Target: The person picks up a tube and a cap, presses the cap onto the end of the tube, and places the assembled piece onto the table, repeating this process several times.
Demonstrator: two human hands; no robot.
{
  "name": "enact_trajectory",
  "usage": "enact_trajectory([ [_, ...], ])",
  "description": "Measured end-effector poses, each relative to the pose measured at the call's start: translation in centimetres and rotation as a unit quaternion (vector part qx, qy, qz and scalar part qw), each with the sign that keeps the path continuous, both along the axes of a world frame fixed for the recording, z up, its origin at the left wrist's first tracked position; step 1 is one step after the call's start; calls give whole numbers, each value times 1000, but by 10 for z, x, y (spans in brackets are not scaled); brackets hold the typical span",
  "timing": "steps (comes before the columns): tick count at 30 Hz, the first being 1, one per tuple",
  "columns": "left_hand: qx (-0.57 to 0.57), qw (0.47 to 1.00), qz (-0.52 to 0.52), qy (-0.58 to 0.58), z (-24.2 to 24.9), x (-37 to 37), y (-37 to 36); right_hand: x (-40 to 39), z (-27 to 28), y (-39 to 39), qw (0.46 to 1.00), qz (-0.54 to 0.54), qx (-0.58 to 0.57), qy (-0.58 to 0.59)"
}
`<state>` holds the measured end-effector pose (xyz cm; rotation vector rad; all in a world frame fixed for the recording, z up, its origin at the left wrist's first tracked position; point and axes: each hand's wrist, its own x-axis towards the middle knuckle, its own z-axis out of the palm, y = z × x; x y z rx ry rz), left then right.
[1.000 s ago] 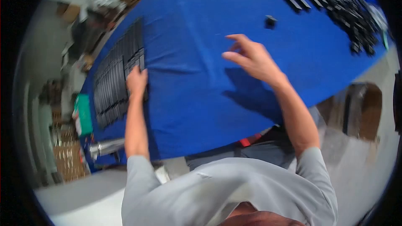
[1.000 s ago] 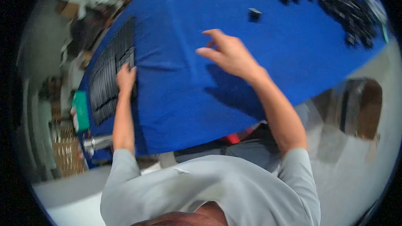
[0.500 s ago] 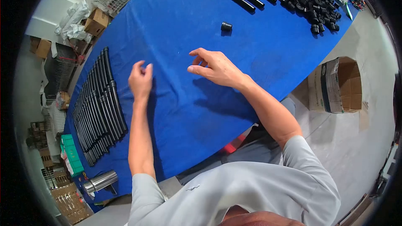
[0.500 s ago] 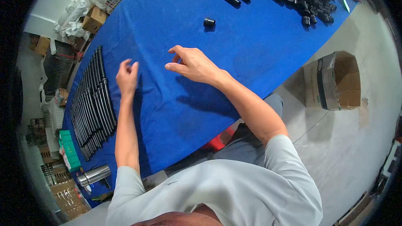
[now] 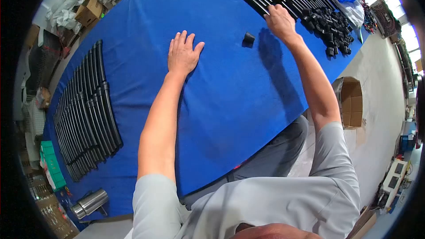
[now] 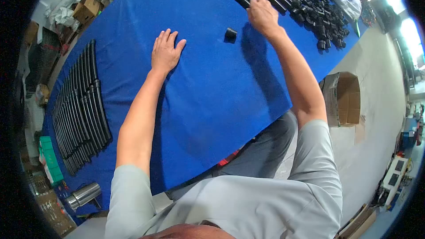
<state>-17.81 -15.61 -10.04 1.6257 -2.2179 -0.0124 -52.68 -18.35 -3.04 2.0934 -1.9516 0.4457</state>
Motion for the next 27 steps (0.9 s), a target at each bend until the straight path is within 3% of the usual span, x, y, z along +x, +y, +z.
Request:
enact_trajectory([
  [3, -17, 1000, 2, 6, -1, -2, 0, -16, -2, -16, 992, -22, 110, 51],
  [15, -7, 1000, 4, -11, 3, -4, 2, -29, -29, -23, 994, -32, 107, 3],
  [27, -19, 1000, -3, -11, -1, -3, 3, -6, -35, 18, 988, 105, 103, -38],
])
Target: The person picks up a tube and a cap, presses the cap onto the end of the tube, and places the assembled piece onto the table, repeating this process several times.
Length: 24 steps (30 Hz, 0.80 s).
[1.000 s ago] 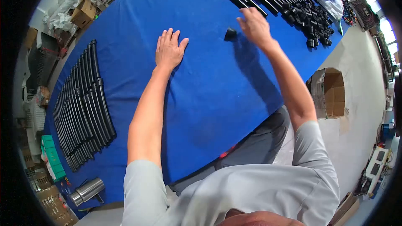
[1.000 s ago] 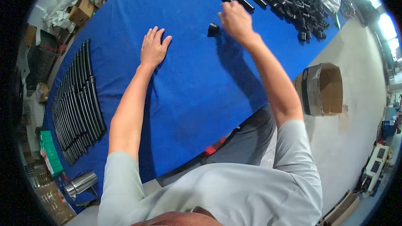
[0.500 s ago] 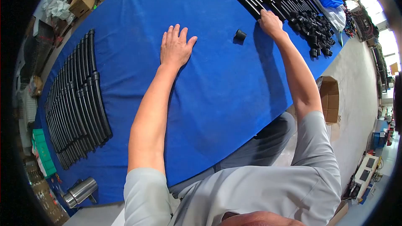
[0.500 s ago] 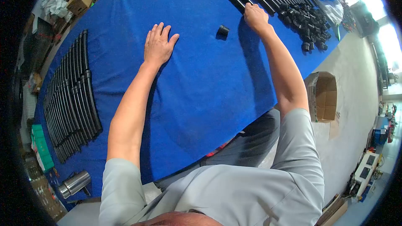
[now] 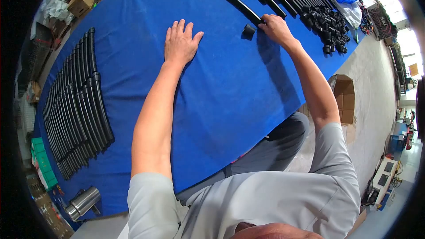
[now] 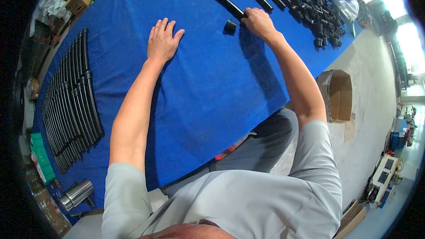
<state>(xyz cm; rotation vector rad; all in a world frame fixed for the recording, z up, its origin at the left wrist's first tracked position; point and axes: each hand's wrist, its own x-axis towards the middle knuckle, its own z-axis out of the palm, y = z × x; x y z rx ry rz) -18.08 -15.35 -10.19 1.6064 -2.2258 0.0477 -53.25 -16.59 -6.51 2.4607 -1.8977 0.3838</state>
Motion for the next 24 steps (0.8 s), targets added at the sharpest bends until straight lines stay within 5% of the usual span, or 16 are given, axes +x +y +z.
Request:
enact_trajectory([
  [5, -32, 999, -5, 3, -2, 2, -3, 21, 13, 20, 991, -33, -113, -67],
  [9, -26, 1000, -3, 3, -3, 1, -3, 56, 28, 51, 995, 88, -20, -49],
  [21, -9, 1000, 6, -3, -2, 1, -4, 55, 20, 43, 997, 35, -2, -65],
  [24, -7, 1000, 7, -3, 1, 0, -2, 61, 27, 64, 990, 94, -15, -100],
])
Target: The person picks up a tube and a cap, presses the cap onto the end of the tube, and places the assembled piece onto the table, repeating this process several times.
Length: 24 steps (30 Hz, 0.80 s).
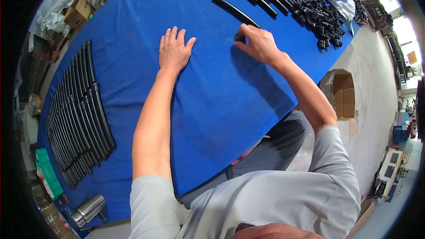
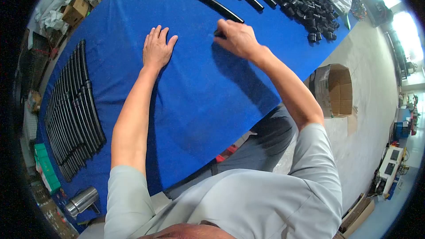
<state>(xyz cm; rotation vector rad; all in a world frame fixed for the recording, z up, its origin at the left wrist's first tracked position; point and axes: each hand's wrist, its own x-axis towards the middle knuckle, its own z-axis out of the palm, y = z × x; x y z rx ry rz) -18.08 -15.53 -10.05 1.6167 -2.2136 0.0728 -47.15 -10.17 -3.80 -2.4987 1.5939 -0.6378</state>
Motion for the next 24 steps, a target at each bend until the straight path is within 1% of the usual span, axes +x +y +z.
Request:
enact_trajectory([
  [1, 0, 1000, -4, -2, -1, 2, 0, 12, 4, 17, 999, 32, -7, -22],
  [2, 1, 1000, -7, -2, -3, 2, 0, 23, 5, 37, 992, 102, 2, -78],
  [3, -3, 1000, -11, -1, -2, 1, -2, 37, 13, 61, 987, 140, 19, -76],
  [5, 0, 1000, -6, -1, -2, 0, -3, 53, 17, 95, 972, 231, 7, -48],
  [6, 2, 1000, -5, -3, -2, 1, -2, 59, 15, 105, 970, 241, 29, -20],
  [8, 3, 1000, -4, -2, -4, 3, 0, 62, 10, 116, 969, 238, 64, -1],
  [11, 13, 1000, 0, 1, -1, -2, -1, 55, 11, 115, 968, 243, 60, 10],
  [14, 19, 1000, 5, 0, -1, 3, 1, 36, 32, 90, 982, 186, 42, 5],
  [15, 20, 1000, 2, 1, -3, 1, 0, 24, 30, 68, 991, 131, -6, 3],
  [16, 19, 1000, 0, -3, -4, -1, 1, 9, 28, 36, 996, 75, -53, 1],
  [17, 18, 1000, -1, -7, -3, -1, 1, -11, 23, -1, 997, 20, -71, 7],
  [19, 10, 1000, -1, -12, -4, 0, 0, -53, 21, -77, 985, -77, -120, 101],
  [20, 8, 1000, -2, -11, -4, 0, 0, -71, 28, -109, 977, -130, -78, 148],
  [21, 7, 1000, -3, -11, -3, 0, 1, -104, 12, -155, 960, -169, -80, 206],
  [22, 5, 1000, -3, -11, -3, 0, 1, -119, 10, -171, 959, -181, -90, 197],
  [23, -10, 1000, -4, -10, -3, 0, 1, -126, 9, -183, 952, -219, -70, 204],
  [24, -15, 1000, -6, -9, -2, 0, 1, -136, 5, -201, 937, -249, -53, 238],
])
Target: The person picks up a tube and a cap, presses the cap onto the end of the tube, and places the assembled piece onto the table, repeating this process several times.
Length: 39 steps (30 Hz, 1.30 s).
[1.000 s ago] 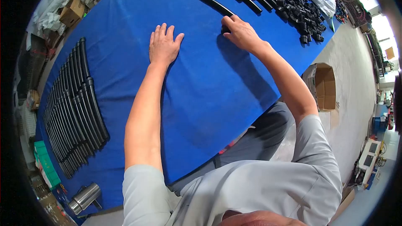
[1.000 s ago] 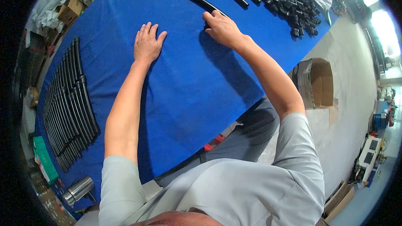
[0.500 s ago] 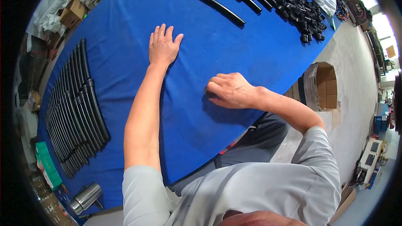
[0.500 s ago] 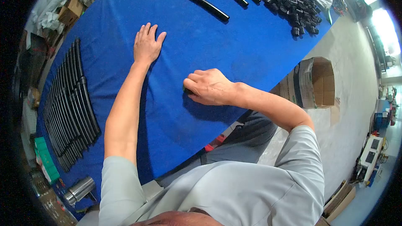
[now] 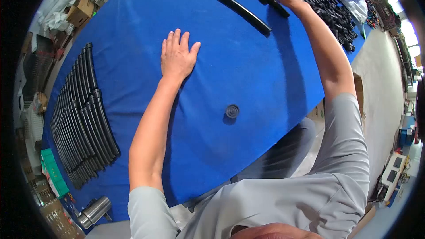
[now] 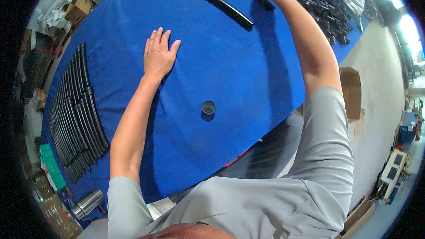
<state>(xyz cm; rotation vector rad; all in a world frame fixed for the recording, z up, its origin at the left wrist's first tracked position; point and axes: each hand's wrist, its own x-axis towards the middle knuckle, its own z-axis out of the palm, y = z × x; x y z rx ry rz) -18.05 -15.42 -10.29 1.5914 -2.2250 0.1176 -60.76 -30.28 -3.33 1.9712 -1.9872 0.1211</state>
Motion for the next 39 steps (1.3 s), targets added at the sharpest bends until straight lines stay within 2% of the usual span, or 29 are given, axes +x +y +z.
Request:
enact_trajectory([
  [5, -20, 1000, -10, 4, -1, 0, 1, -20, -26, -43, 995, -49, 73, 54],
  [9, -20, 1000, -13, 6, 2, 0, 0, -30, -33, -50, 995, -1, 53, 81],
  [10, -19, 1000, -14, 8, 3, 0, 1, -34, -35, -54, 998, 3, 44, 45],
  [15, -19, 1000, -19, 16, 1, -1, 0, -29, -29, -46, 997, -43, 54, 27],
  [16, -18, 1000, -18, 16, 2, 1, 0, -4, -8, -19, 998, -24, 63, 6],
  [20, -17, 1000, -11, 13, 0, -1, 0, 18, -3, 29, 997, 51, 52, -37],
  [25, -13, 1000, -7, 6, 1, -1, 0, 37, -11, 75, 980, 138, 128, -59],
  [29, -10, 1000, -9, 9, 1, -1, 0, 46, -14, 82, 975, 147, 160, -36],
  [32, -8, 1000, -4, 3, 3, -1, 1, 36, -18, 78, 964, 203, 165, -39],
  [35, -9, 1000, -3, 1, 0, -1, 0, 29, -8, 73, 942, 246, 227, -35],
  [38, -10, 1000, -3, -4, 0, 0, -1, 38, -10, 62, 938, 243, 185, -163],
  [39, -9, 1000, -1, -4, 0, 0, -1, 50, -13, 64, 948, 211, 165, -173],
])
